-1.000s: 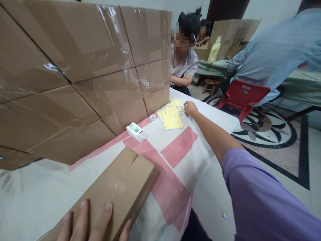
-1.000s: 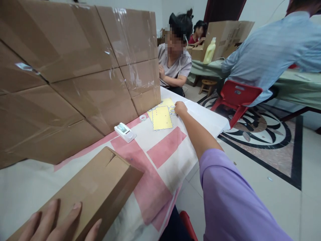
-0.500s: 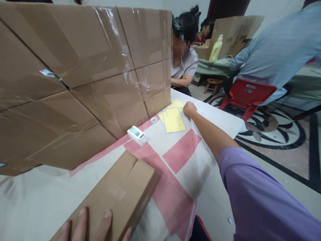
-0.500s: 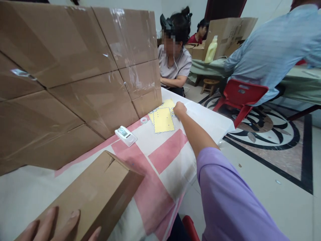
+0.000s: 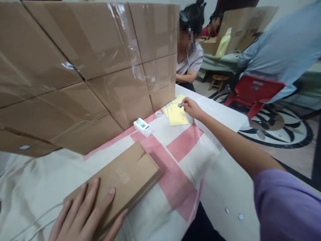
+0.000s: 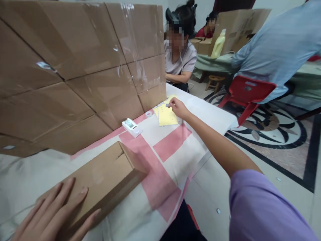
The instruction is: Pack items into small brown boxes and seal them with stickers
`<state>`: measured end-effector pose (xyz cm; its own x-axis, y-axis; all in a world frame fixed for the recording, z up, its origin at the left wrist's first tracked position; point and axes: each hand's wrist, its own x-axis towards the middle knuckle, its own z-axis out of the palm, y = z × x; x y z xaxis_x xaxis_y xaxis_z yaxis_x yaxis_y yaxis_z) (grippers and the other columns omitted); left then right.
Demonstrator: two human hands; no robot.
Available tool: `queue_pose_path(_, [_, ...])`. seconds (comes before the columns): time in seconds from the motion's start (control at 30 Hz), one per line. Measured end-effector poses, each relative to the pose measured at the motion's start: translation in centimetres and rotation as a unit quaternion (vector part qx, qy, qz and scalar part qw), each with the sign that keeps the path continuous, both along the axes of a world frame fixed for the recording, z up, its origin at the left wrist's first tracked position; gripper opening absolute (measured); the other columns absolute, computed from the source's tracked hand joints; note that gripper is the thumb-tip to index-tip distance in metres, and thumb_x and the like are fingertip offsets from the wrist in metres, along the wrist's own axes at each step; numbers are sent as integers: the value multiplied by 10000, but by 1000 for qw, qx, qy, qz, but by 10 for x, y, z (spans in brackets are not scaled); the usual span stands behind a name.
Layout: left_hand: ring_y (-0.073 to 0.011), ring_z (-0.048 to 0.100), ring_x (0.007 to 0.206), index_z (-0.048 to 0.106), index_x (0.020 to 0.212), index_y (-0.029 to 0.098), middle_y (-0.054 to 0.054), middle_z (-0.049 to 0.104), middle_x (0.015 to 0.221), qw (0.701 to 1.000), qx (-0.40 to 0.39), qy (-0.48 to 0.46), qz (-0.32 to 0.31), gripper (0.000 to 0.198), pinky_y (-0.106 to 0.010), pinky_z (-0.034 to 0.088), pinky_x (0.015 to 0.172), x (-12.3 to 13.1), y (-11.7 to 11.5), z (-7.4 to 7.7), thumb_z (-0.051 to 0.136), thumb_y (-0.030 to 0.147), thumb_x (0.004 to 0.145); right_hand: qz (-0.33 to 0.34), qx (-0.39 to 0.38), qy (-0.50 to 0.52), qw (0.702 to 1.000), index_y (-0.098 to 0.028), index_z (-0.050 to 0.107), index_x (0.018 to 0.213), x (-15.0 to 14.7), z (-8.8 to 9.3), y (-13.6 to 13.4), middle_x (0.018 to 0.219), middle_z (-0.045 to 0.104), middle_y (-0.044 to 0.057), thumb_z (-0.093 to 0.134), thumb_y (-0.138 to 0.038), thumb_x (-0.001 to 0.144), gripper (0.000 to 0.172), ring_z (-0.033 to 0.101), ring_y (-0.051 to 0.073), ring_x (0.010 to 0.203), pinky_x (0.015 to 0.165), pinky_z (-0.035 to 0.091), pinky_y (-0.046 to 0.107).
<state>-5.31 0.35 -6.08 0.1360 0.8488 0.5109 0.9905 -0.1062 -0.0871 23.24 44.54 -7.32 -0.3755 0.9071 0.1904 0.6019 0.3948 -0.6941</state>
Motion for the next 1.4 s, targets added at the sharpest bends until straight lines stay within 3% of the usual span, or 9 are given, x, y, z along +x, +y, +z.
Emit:
queue_pose_path(0.17, [-340,314,1510,557,1317,223,-130,326,1641,990,-78,-17,-118,513,-490,263,1236,-35,-16,26,713,279,831,358,-32,140,923,-181,542,1158,-20,8,-144,917,697,37,527,-196,977,183,619,138,770,697,459,251])
queue_pose_path(0.3, [-361,311,1508,561,1303,222,-144,336,1634,986,-108,-7,-128,514,-544,281,1217,-37,-20,30,731,252,818,466,-21,96,879,-202,455,1412,-27,7,-209,1045,733,56,492,-135,990,429,657,141,850,759,470,269])
queue_pose_path(0.43, [-381,352,1484,560,1304,217,-166,365,1614,986,-107,-8,-130,531,-587,321,1185,-35,-19,29,748,243,808,461,-2,96,882,-206,439,1429,-21,-1,-225,1068,742,55,485,-147,1008,427,671,150,923,798,472,280])
queue_pose_path(0.57, [-385,373,1473,568,1293,229,-158,371,1613,986,-103,-9,-130,525,-597,344,1166,-35,-17,28,755,241,803,462,26,91,882,-191,590,1161,-15,-3,-233,1026,710,67,495,-233,1032,166,652,154,879,768,462,278])
queue_pose_path(0.73, [-387,383,1466,574,1279,238,-151,375,1612,986,-102,-9,-132,536,-601,347,1166,-33,-18,28,767,240,779,468,77,71,877,-191,607,1054,-23,-8,-240,983,681,68,477,-272,1044,154,625,165,870,767,445,279])
queue_pose_path(0.87, [-395,402,1453,578,1261,218,-178,405,1589,989,-94,-17,-114,518,-606,357,1153,-29,-19,28,769,221,780,340,72,62,935,-197,641,978,-22,-22,-252,851,690,51,544,-362,1011,194,615,174,759,700,425,282])
queue_pose_path(0.97, [-400,402,1452,585,1259,212,-183,415,1582,989,-91,-17,-113,514,-601,357,1152,-27,-20,28,768,231,780,244,6,129,961,-211,719,1019,-18,-34,-277,826,727,50,565,-394,992,241,608,161,663,644,420,277])
queue_pose_path(1.17, [-392,400,1455,571,1280,231,-173,399,1594,990,-94,-17,-107,532,-602,369,1144,-29,-19,26,765,239,785,187,-239,272,913,-267,576,1453,-25,-44,-326,828,714,21,504,-306,969,490,582,149,645,582,442,260])
queue_pose_path(1.4, [-376,395,1462,573,1284,232,-164,407,1591,990,-86,-10,-110,518,-586,357,1167,-29,-19,25,755,265,800,176,-289,318,886,-299,609,1423,-22,-45,-348,603,460,-36,492,-352,975,465,383,122,543,509,313,245])
